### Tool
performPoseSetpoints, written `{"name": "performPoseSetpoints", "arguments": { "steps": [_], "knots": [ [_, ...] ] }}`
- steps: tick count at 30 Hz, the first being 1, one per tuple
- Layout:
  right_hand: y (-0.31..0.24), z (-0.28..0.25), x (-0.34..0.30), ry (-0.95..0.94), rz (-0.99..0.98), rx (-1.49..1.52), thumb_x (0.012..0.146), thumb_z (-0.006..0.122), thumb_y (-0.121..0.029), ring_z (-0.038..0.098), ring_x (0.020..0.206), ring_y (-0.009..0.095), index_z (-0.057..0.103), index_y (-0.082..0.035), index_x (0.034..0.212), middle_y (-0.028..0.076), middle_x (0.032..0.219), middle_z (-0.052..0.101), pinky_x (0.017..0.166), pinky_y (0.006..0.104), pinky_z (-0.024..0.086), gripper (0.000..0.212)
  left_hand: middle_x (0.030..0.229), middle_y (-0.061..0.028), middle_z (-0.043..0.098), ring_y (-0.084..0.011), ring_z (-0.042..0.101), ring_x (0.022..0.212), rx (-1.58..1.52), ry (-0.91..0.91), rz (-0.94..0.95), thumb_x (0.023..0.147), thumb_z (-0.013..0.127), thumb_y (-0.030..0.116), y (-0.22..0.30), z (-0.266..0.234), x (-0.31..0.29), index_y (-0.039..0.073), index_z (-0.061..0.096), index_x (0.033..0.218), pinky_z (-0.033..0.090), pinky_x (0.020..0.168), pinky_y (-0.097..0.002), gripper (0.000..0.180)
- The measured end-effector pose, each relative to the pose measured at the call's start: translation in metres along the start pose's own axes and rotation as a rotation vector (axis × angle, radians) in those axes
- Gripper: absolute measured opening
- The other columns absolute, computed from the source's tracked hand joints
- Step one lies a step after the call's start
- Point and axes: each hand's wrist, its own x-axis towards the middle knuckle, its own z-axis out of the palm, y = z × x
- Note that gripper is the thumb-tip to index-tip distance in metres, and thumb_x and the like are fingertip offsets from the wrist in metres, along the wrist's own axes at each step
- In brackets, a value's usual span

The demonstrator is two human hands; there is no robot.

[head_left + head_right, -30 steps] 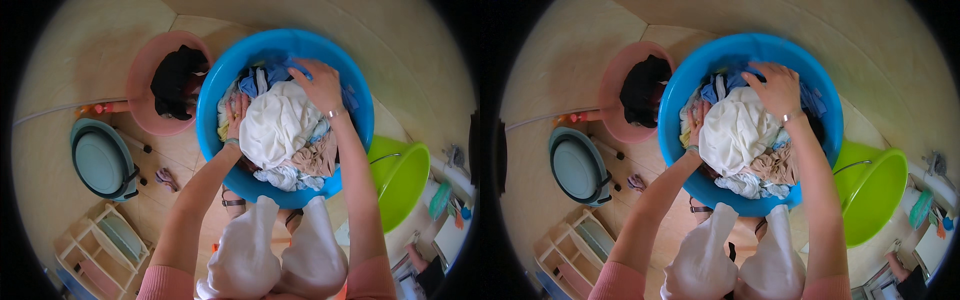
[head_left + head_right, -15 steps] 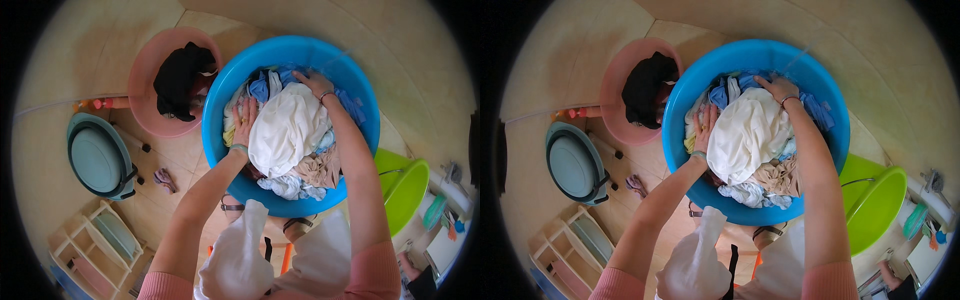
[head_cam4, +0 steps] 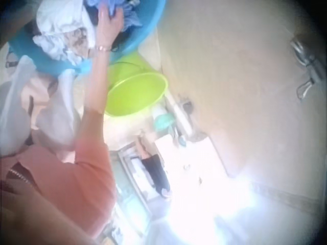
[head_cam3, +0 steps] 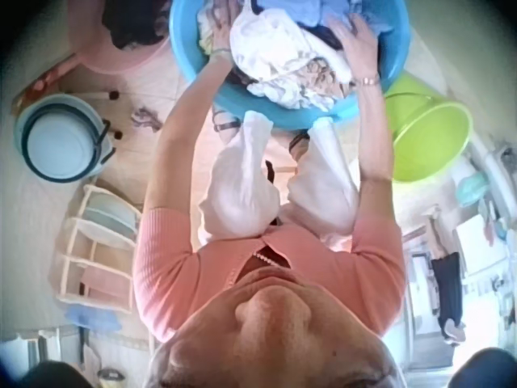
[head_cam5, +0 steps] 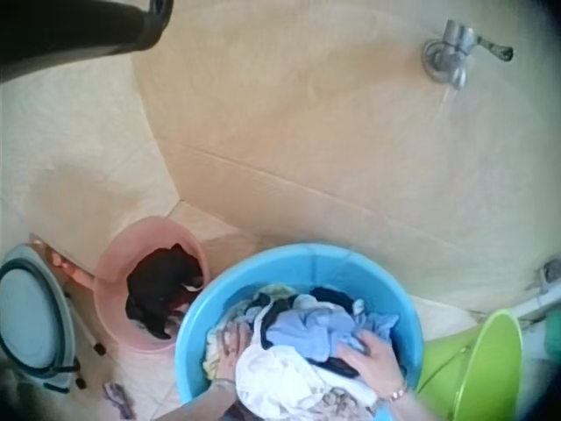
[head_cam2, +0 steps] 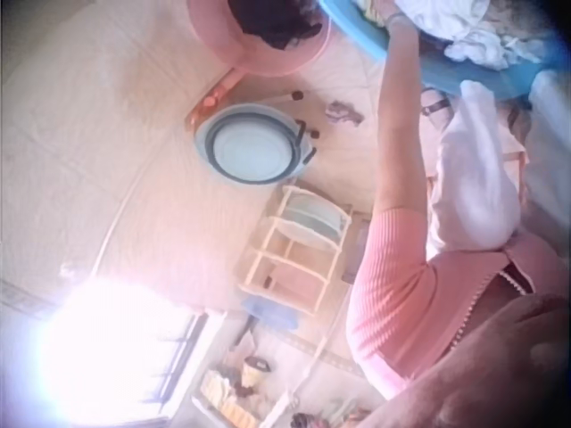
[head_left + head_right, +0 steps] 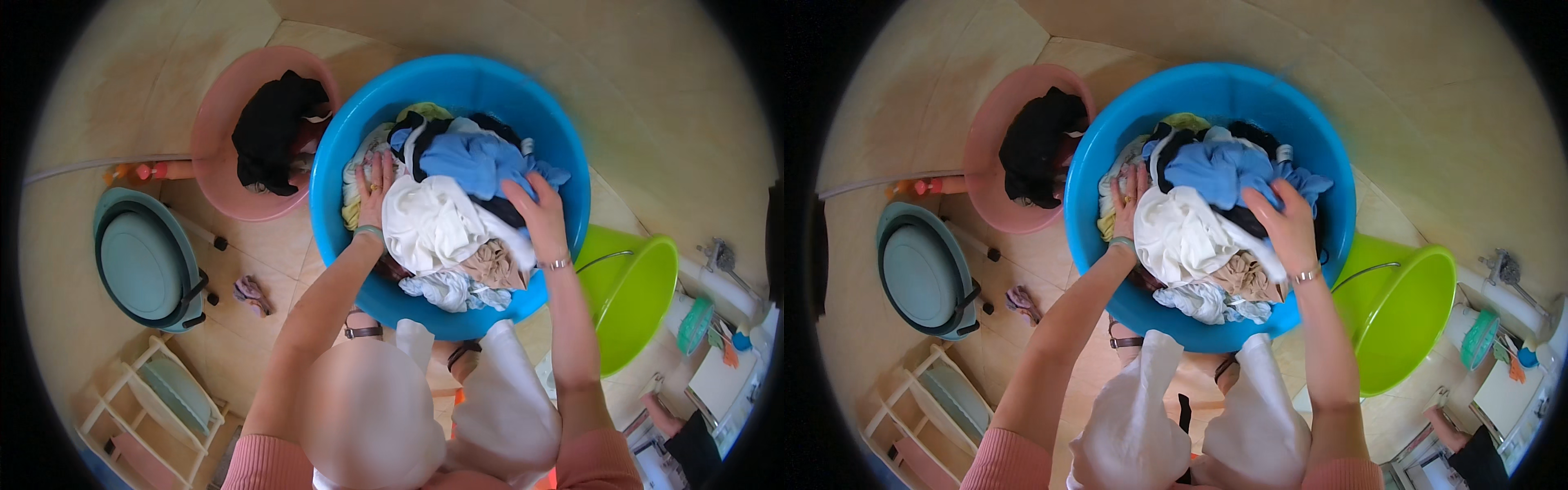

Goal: The person washes clothes by hand in a blue basin filled with soapy water. They repeatedly submerge, agitate, and wring out various garments, including white, blue, and patterned items, transferring some to a green bucket nearby.

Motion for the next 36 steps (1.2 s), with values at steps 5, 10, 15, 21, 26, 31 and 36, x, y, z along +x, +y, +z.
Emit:
{"name": "performPoseSetpoints", "arguments": {
  "steps": [5,10,15,21,26,31,36],
  "knots": [
    [0.025,-0.016,-0.085,0.366,0.343,0.390,0.087,0.070,-0.028,0.056,0.097,0.015,0.060,0.007,0.113,0.008,0.109,0.063,0.088,0.0265,0.043,0.045,0.160,-0.0217,0.005,-0.0410,0.001,0.148,-0.101,0.016,-0.011,0.093,0.041,0.047,-0.001,-0.009,-0.002,0.013,0.024,0.153,0.000,0.114,-0.0641,0.071],
    [0.109,-0.012,-0.127,0.455,0.430,0.129,0.091,0.065,-0.032,0.058,0.098,0.021,0.060,0.008,0.114,0.011,0.107,0.066,0.090,0.0321,0.044,0.047,0.160,-0.0215,0.004,-0.0411,0.003,0.148,-0.109,-0.003,0.001,0.093,0.042,0.050,0.007,-0.014,0.002,0.019,0.010,0.157,0.000,0.114,-0.0641,0.078],
    [0.083,-0.018,-0.107,0.262,0.224,-0.593,0.087,0.065,-0.020,0.056,0.105,0.035,0.062,-0.001,0.112,0.017,0.117,0.062,0.094,0.0411,0.043,0.031,0.161,-0.0205,0.003,-0.0412,0.004,0.148,-0.200,-0.027,-0.011,0.093,0.041,0.049,0.003,-0.022,0.002,0.020,0.010,0.157,0.001,0.114,-0.0639,0.076],
    [-0.027,0.004,-0.019,0.147,-0.494,-0.667,0.086,0.066,-0.021,0.045,0.127,0.039,0.055,-0.011,0.131,0.015,0.138,0.050,0.104,0.0463,0.036,0.048,0.161,-0.0199,0.003,-0.0403,0.004,0.148,-0.133,-0.005,-0.027,0.093,0.042,0.048,-0.003,-0.011,-0.002,0.020,0.011,0.157,0.001,0.114,-0.0649,0.076],
    [0.029,0.069,0.100,-0.025,-0.418,-1.039,0.094,0.043,-0.057,0.042,0.135,0.037,0.058,-0.017,0.134,0.011,0.144,0.050,0.108,0.0577,0.028,0.058,0.160,-0.0192,0.005,-0.0400,0.005,0.148,-0.214,0.030,0.004,0.093,0.042,0.049,0.008,-0.016,0.008,0.020,0.014,0.156,0.003,0.113,-0.0656,0.075],
    [0.039,0.089,0.161,-0.641,0.140,-1.097,0.095,0.039,-0.059,0.054,0.125,0.031,0.062,-0.016,0.129,0.012,0.136,0.058,0.105,0.0555,0.032,0.060,0.161,-0.0167,0.007,-0.0394,0.006,0.148,-0.169,0.023,-0.017,0.093,0.041,0.049,0.000,-0.015,0.001,0.022,0.015,0.156,0.004,0.113,-0.0658,0.074],
    [0.042,0.118,0.161,-0.457,0.075,-1.284,0.096,0.044,-0.046,0.056,0.121,0.032,0.067,-0.012,0.120,0.011,0.135,0.059,0.099,0.0564,0.036,0.048,0.160,-0.0147,0.010,-0.0386,0.009,0.147,-0.208,0.022,-0.024,0.092,0.045,0.049,0.000,-0.020,-0.001,0.024,0.017,0.156,0.005,0.113,-0.0656,0.074]
  ]
}}
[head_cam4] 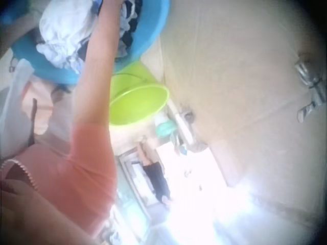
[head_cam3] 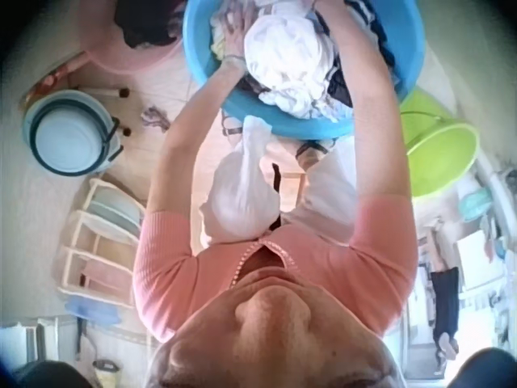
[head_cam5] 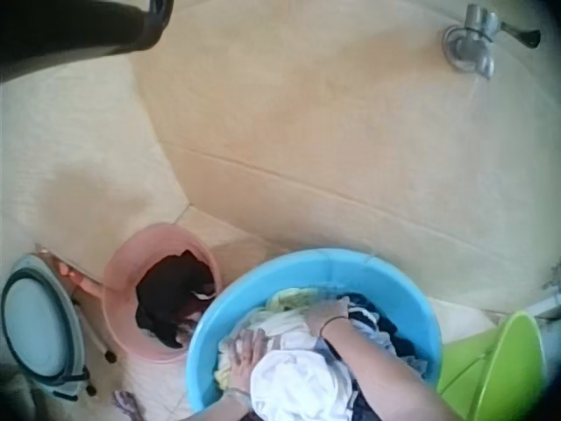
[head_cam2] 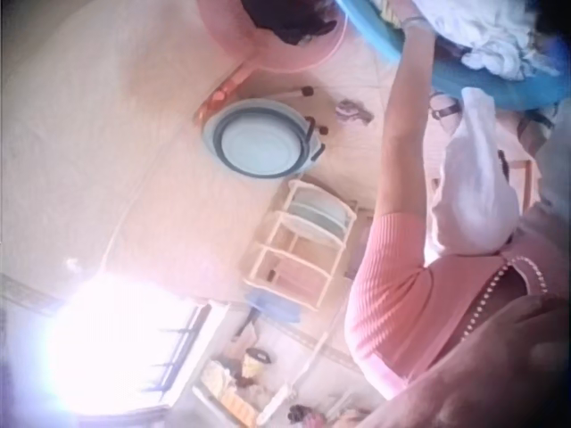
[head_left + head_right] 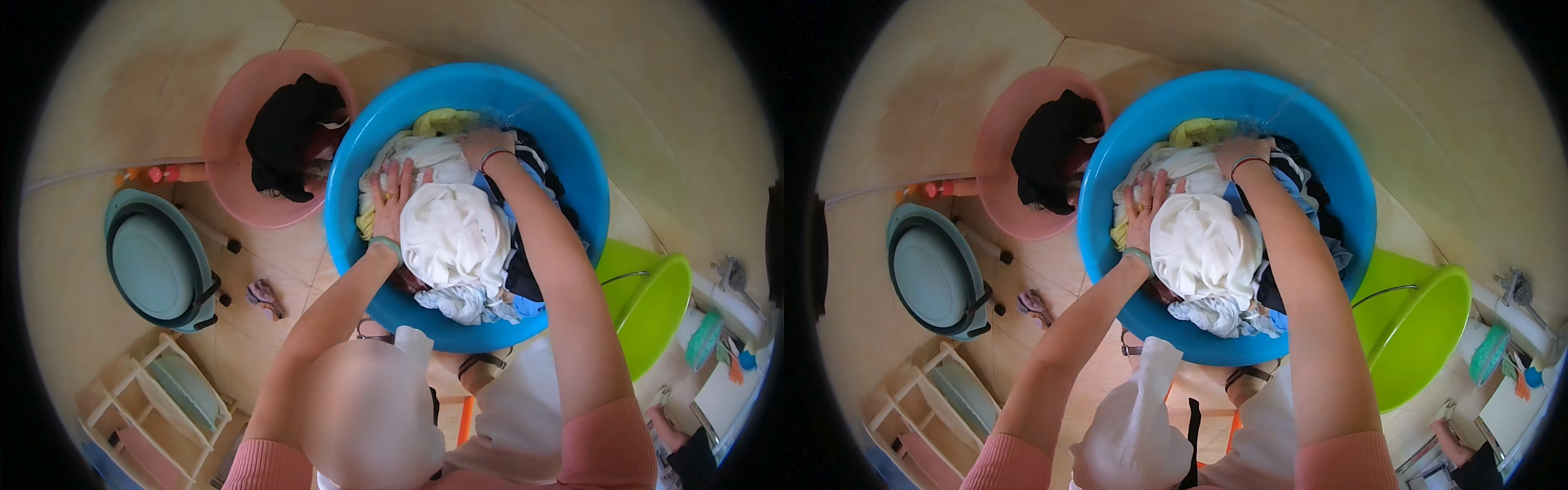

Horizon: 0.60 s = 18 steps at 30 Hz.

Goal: The person washes clothes by hand in a blue basin filled with soapy water. They repeatedly submerge, agitate, and wring out various garments, including white, blue, and patterned items, transferring some to a green bucket nearby.

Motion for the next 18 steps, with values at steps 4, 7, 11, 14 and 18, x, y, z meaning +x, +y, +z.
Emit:
{"name": "performPoseSetpoints", "arguments": {
  "steps": [4,7,11,14,18],
  "knots": [
    [0.001,0.002,0.009,-0.010,0.064,-0.052,0.092,0.052,-0.041,0.049,0.126,0.035,0.064,-0.015,0.126,0.013,0.135,0.057,0.099,0.0575,0.037,0.044,0.160,-0.0144,0.010,-0.0389,0.006,0.147,-0.054,0.002,0.013,0.092,0.046,0.047,0.003,-0.002,0.004,0.024,0.018,0.156,0.004,0.113,-0.0657,0.074],
    [0.025,0.010,-0.004,0.150,0.012,0.249,0.091,0.054,-0.048,0.046,0.130,0.035,0.056,-0.017,0.135,0.013,0.140,0.052,0.100,0.0578,0.038,0.054,0.160,-0.0148,0.010,-0.0394,0.006,0.147,-0.036,0.010,0.003,0.091,0.047,0.047,0.001,0.001,0.002,0.024,0.018,0.156,0.004,0.113,-0.0661,0.074],
    [0.089,0.046,-0.071,0.371,-0.019,0.461,0.089,0.053,-0.058,0.045,0.130,0.034,0.044,-0.022,0.143,0.011,0.146,0.045,0.100,0.0567,0.038,0.065,0.160,-0.0155,0.009,-0.0403,0.007,0.147,-0.022,-0.005,0.000,0.091,0.046,0.048,0.000,0.001,0.000,0.024,0.017,0.156,0.004,0.112,-0.0668,0.075],
    [0.096,0.048,-0.129,0.347,0.138,0.348,0.090,0.053,-0.055,0.045,0.129,0.033,0.043,-0.026,0.143,0.011,0.143,0.047,0.099,0.0552,0.039,0.062,0.160,-0.0158,0.008,-0.0405,0.008,0.147,0.033,0.014,0.000,0.092,0.045,0.048,-0.003,0.008,0.000,0.024,0.017,0.156,0.005,0.112,-0.0671,0.074],
    [0.106,0.072,-0.187,0.456,0.276,0.229,0.091,0.054,-0.049,0.047,0.126,0.032,0.045,-0.025,0.142,0.011,0.139,0.050,0.097,0.0544,0.041,0.057,0.160,-0.0159,0.009,-0.0407,0.010,0.146,0.056,0.027,0.014,0.092,0.044,0.049,-0.001,0.012,0.001,0.023,0.018,0.155,0.006,0.111,-0.0676,0.073]
  ]
}}
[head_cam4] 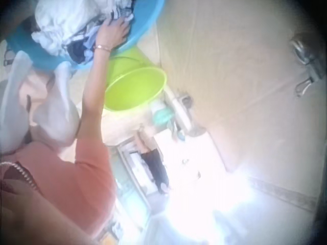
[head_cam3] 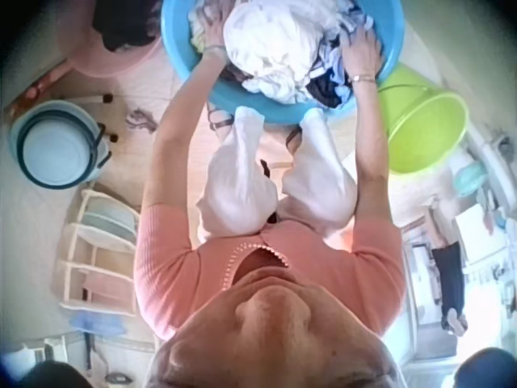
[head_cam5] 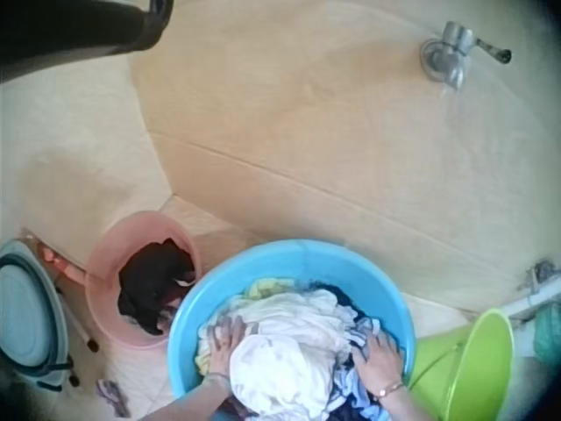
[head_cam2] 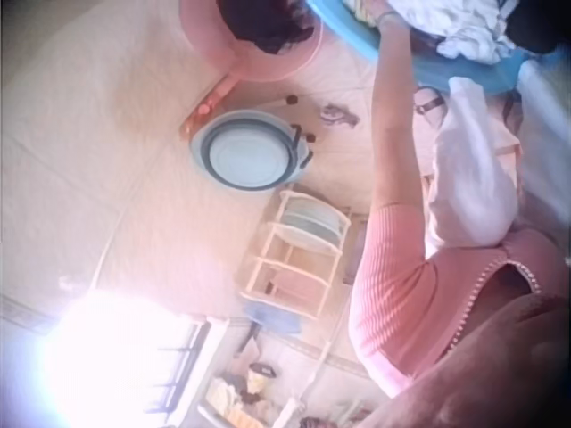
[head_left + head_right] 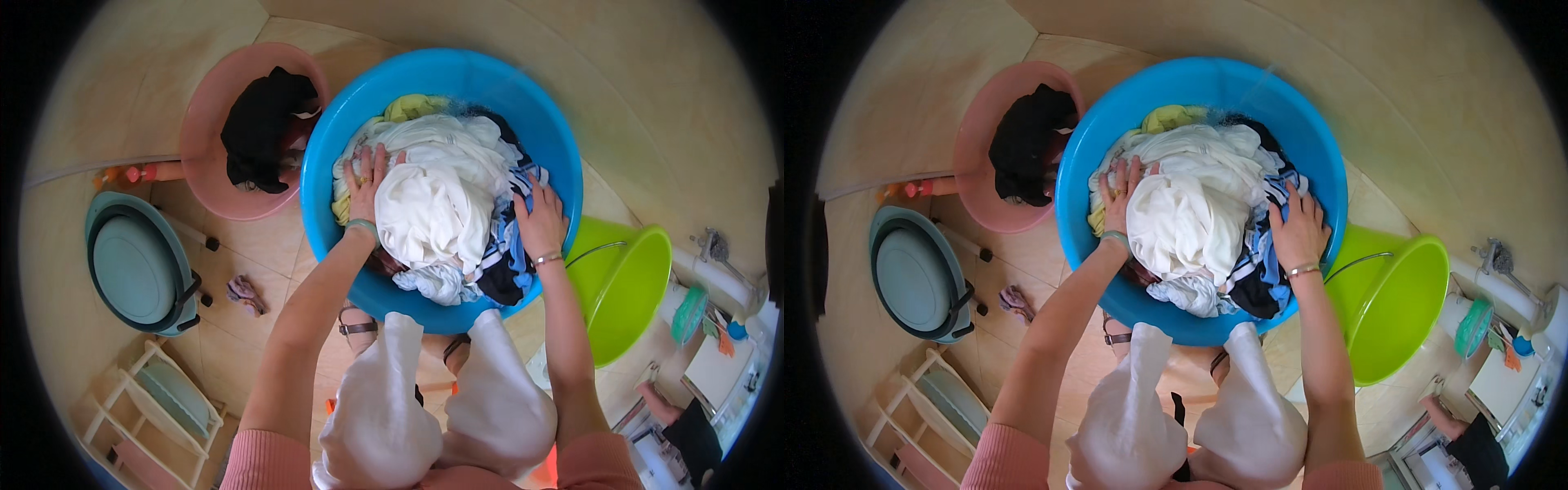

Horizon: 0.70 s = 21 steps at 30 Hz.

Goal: The person washes clothes by hand in a blue basin filled with soapy water. They repeatedly submerge, agitate, and wring out various garments, including white, blue, and patterned items, transferring some to a green bucket nearby.

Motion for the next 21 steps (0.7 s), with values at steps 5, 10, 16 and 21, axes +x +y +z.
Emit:
{"name": "performPoseSetpoints", "arguments": {
  "steps": [5,10,16,21],
  "knots": [
    [0.002,0.022,0.003,-0.068,0.002,0.059,0.092,0.055,-0.041,0.056,0.112,0.036,0.050,-0.012,0.134,0.014,0.123,0.058,0.092,0.0520,0.043,0.052,0.160,-0.0149,0.011,-0.0399,0.011,0.146,0.035,-0.001,-0.001,0.091,0.045,0.049,0.000,-0.007,0.000,0.024,0.019,0.155,0.007,0.112,-0.0664,0.074],
    [-0.024,0.035,0.054,-0.223,0.139,-0.070,0.088,0.059,-0.038,0.050,0.119,0.038,0.047,-0.007,0.133,0.021,0.125,0.053,0.095,0.0504,0.044,0.056,0.157,-0.0129,0.024,-0.0340,0.021,0.144,-0.013,0.112,0.064,0.090,0.049,0.046,-0.004,-0.011,0.000,0.021,0.032,0.151,0.008,0.113,-0.0634,0.069],
    [-0.008,0.032,0.045,-0.062,0.122,0.126,0.086,0.063,-0.040,0.049,0.121,0.038,0.050,-0.009,0.133,0.018,0.132,0.051,0.098,0.0511,0.041,0.057,0.149,-0.0114,0.041,-0.0338,0.035,0.139,-1.294,-0.120,-0.236,0.092,0.059,0.035,-0.047,-0.066,0.003,0.012,0.052,0.136,0.028,0.112,-0.0498,0.050],
    [0.005,0.007,-0.025,0.171,-0.139,0.646,0.089,0.065,-0.040,0.039,0.133,0.036,0.057,-0.014,0.131,0.015,0.144,0.045,0.106,0.0530,0.033,0.050,0.156,-0.0173,0.028,-0.0383,0.028,0.142,-0.796,0.091,0.118,0.092,0.063,0.036,0.023,-0.126,-0.012,0.020,0.047,0.143,0.027,0.113,-0.0487,0.055]
  ]
}}
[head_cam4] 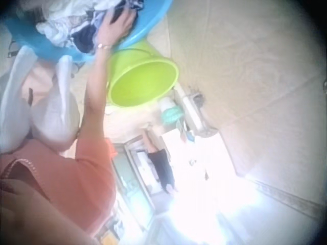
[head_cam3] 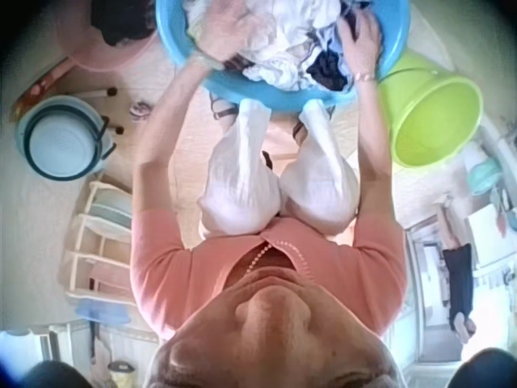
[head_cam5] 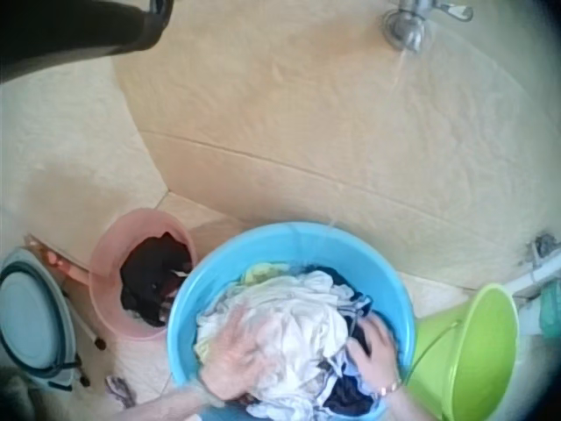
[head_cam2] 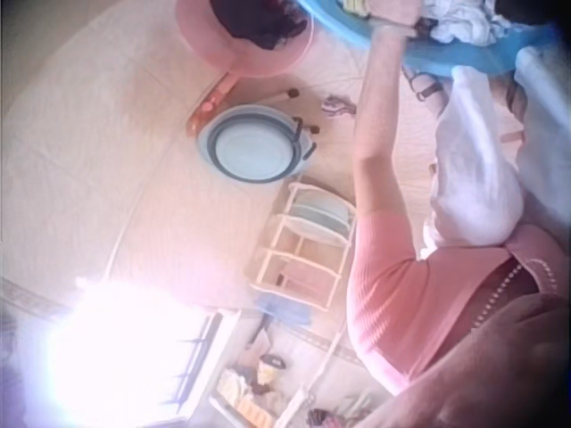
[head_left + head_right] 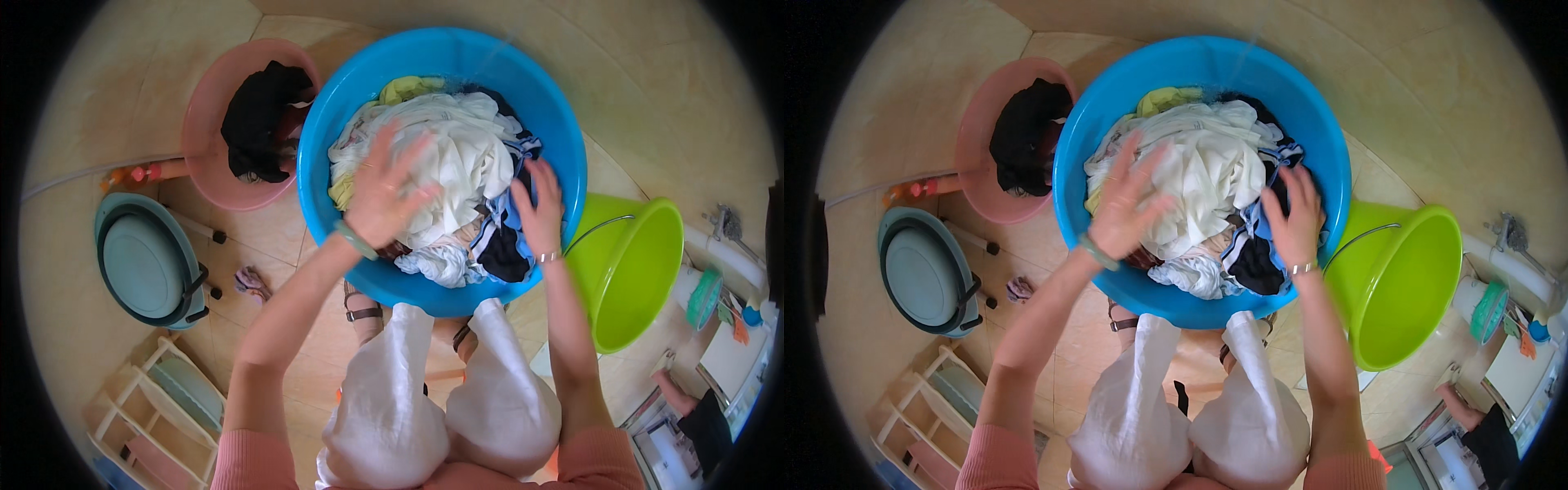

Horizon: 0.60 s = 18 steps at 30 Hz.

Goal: The person washes clothes by hand in a blue basin filled with soapy water. They repeatedly submerge, agitate, and wring out various garments, including white, blue, and patterned items, transferring some to a green bucket nearby.

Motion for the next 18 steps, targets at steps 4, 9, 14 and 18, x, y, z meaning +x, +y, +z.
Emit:
{"name": "performPoseSetpoints", "arguments": {
  "steps": [4,9,14,18],
  "knots": [
    [-0.025,-0.006,-0.057,-0.048,-0.146,-0.346,0.089,0.064,-0.037,0.027,0.141,0.040,0.053,-0.016,0.134,0.014,0.150,0.036,0.108,0.0552,0.029,0.051,0.157,-0.0124,0.026,-0.0408,0.021,0.144,0.459,-0.166,0.142,0.088,0.060,0.050,0.011,0.058,-0.010,0.037,0.039,0.147,0.023,0.108,-0.0667,0.064],
    [0.002,0.026,-0.030,0.049,-0.124,-0.554,0.085,0.067,-0.037,0.036,0.133,0.035,0.055,-0.023,0.130,0.010,0.144,0.041,0.094,0.0508,0.036,0.049,0.143,-0.0103,0.042,-0.0359,0.038,0.132,0.529,-0.088,0.201,0.090,0.058,0.046,-0.033,0.077,0.015,0.037,0.047,0.138,0.035,0.100,-0.0616,0.051],
    [0.030,0.039,-0.011,0.133,-0.173,-0.598,0.083,0.068,-0.040,0.043,0.124,0.031,0.057,-0.028,0.123,0.005,0.135,0.047,0.083,0.0498,0.042,0.043,0.127,-0.0144,0.051,-0.0406,0.057,0.108,0.471,-0.150,-0.125,0.088,0.062,0.032,-0.075,0.024,0.047,0.019,0.055,0.125,0.049,0.086,-0.0502,0.040],
    [0.032,0.042,-0.010,0.153,-0.141,-0.625,0.082,0.068,-0.041,0.044,0.122,0.029,0.058,-0.029,0.121,0.003,0.132,0.049,0.081,0.0493,0.044,0.042,0.131,-0.0171,0.049,-0.0410,0.055,0.111,0.713,-0.377,-0.203,0.087,0.061,0.033,-0.064,0.000,0.025,0.012,0.054,0.125,0.050,0.085,-0.0503,0.044]
  ]
}}
